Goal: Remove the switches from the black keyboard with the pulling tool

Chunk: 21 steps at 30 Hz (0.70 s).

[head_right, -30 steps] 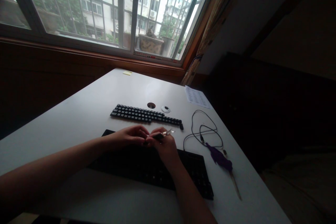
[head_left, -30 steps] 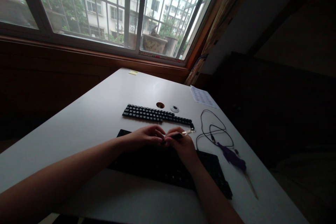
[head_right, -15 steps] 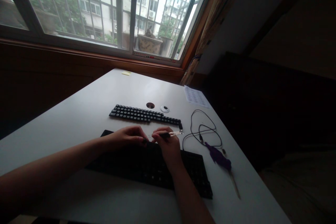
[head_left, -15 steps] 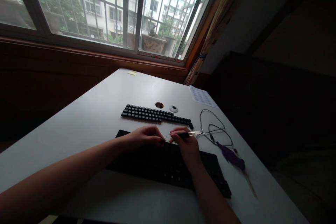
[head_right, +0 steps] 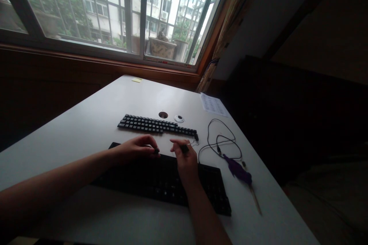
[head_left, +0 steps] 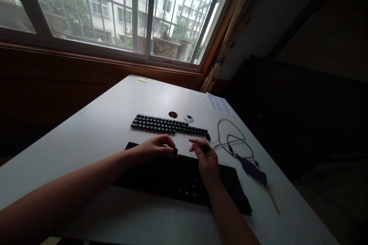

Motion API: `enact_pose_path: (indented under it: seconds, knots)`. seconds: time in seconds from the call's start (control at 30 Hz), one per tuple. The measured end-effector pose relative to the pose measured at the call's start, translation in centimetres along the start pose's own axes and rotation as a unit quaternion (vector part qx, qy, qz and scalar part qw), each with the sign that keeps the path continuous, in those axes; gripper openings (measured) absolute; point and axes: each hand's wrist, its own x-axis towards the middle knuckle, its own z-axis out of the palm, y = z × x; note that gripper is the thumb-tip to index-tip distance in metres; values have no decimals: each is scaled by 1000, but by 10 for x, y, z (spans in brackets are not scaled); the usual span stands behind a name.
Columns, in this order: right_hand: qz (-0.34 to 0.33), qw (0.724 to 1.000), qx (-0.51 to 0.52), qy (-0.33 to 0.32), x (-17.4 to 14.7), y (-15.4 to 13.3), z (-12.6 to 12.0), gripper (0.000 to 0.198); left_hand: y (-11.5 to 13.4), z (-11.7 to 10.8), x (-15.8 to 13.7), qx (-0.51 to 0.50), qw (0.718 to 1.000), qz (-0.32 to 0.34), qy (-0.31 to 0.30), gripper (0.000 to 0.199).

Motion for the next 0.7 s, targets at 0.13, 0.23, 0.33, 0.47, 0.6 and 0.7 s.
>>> enact_pose_path:
  seconds: [0.13, 0.23, 0.33, 0.47, 0.6, 0.7]
  knots:
    - [18, 1000, 9, -9, -3, 4, 1, 24, 0, 0, 0, 17, 1000, 11, -1, 31]
    - [15, 999, 9, -35, -5, 2, 3, 25, 1, 0, 0, 47, 999, 19, 7, 30]
    - [-31, 997, -29, -63, -6, -4, 5, 20, 2, 0, 1, 63, 998, 25, 15, 28]
    - [-64, 993, -58, -77, -5, -6, 8, 14, 1, -1, 1, 61, 998, 28, 13, 26]
    - [-70, 991, -65, -89, -6, -3, 9, 16, 0, -1, 2, 53, 998, 30, 10, 25]
    - [-79, 990, -62, -102, -6, -3, 9, 18, 1, -2, 2, 54, 998, 28, 7, 24]
